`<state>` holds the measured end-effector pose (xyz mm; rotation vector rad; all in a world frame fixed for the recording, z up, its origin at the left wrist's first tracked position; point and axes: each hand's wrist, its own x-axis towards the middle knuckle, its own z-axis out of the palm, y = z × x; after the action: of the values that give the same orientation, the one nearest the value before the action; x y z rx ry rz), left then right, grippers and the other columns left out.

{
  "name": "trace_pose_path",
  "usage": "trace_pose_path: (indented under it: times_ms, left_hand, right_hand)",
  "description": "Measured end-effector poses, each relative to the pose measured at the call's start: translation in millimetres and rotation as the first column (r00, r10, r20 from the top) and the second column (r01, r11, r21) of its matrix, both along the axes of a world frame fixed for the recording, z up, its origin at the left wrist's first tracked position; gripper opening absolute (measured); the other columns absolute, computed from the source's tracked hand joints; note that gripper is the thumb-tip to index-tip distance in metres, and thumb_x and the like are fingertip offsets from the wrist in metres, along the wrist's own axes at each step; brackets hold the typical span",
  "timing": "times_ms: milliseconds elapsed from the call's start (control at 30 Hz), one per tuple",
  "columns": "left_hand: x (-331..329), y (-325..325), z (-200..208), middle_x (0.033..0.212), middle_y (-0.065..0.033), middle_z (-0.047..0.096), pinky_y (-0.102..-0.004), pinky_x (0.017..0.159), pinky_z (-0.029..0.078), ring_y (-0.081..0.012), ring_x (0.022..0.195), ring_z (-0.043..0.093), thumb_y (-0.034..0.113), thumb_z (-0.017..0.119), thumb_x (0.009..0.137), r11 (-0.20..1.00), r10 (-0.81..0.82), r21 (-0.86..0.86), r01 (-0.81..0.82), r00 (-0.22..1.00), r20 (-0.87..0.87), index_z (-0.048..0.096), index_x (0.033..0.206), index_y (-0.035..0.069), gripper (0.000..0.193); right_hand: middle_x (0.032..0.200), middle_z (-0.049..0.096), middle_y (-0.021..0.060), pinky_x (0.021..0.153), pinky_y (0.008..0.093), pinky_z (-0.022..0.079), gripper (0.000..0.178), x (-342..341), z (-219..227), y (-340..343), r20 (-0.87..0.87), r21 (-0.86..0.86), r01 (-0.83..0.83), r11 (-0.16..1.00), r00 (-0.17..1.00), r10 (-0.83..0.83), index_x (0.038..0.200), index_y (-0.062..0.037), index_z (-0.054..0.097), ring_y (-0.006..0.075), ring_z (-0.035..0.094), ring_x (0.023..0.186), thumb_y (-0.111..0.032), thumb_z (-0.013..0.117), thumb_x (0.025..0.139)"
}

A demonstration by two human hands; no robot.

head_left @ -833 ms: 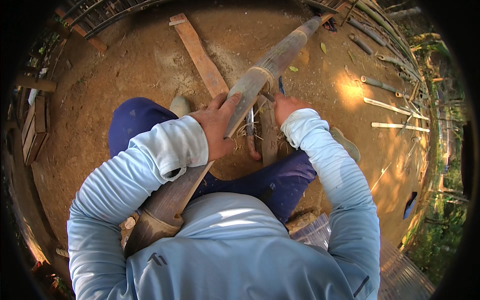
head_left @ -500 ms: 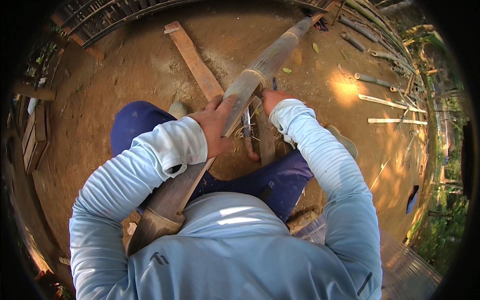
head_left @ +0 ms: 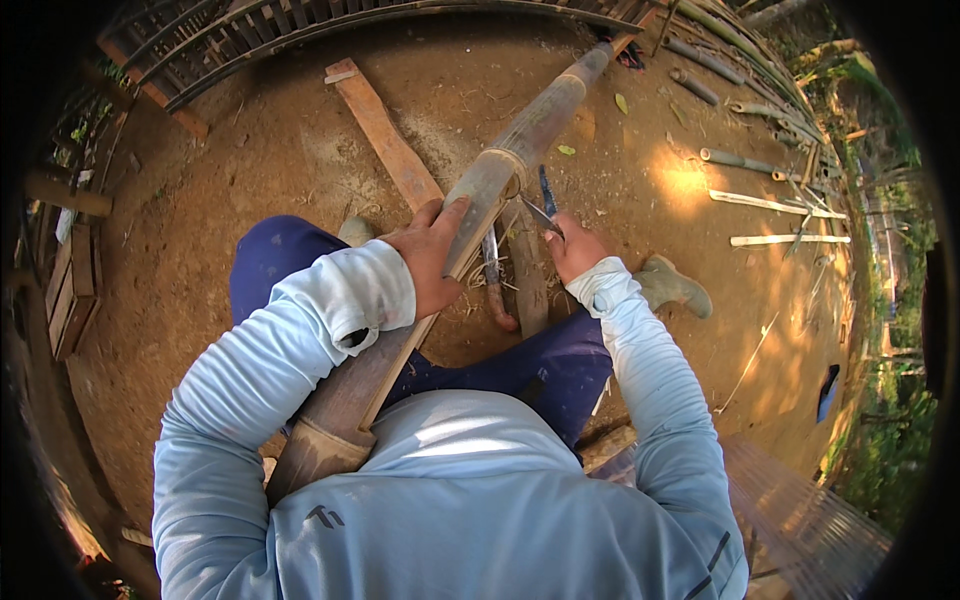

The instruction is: The person sits on the ground and uses a knife to carve and hollow out a long bamboo pole. They repeatedly scrape the interior and edges of the bamboo, removing thin shavings and refining the shape of the opening.

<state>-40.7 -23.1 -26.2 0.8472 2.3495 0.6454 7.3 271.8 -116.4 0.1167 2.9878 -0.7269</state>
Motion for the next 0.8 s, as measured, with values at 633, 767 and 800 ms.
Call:
trace_pose_path:
  times_ms: [633,767,800]
  left_hand:
    - [1,-3,-2,0.157,-0.0354,0.025,-0.0446,0.114,0.04,-0.0501,0.135,0.047,0.02,0.065,0.081,0.999,-0.031,-0.036,0.029,0.999,-0.044,0.014,0.16,0.005,0.095]
    - [2,2,-2,0.156,-0.0352,0.027,-0.0443,0.114,0.04,-0.0493,0.136,0.046,0.018,0.065,0.081,0.999,-0.032,-0.02,0.031,0.999,-0.032,0.015,0.159,0.005,0.094]
    - [1,0,-2,0.156,-0.0349,0.027,-0.0443,0.114,0.04,-0.0491,0.136,0.046,0.018,0.065,0.081,1.0,-0.022,-0.008,0.021,1.0,-0.023,0.015,0.159,0.004,0.094]
  right_hand:
    - [0.107,0.069,0.0295,0.09,0.0552,0.051,0.029,-35,37,-40,0.32,0.298,-0.065,0.952,0.947,-0.035,0.123,-0.0075,0.058,0.0481,0.066,0.104,-0.02,0.043,0.1]
    - [0.098,0.069,0.027,0.082,0.0557,0.05,0.025,-39,-3,-8,0.226,0.164,-0.101,0.981,0.972,0.062,0.118,-0.01,0.06,0.0499,0.065,0.094,-0.026,0.05,0.101]
    - [0.096,0.069,0.0266,0.081,0.0553,0.05,0.024,-43,0,-8,0.208,0.108,-0.128,0.986,0.973,0.104,0.117,-0.0101,0.06,0.0497,0.065,0.092,-0.026,0.052,0.101]
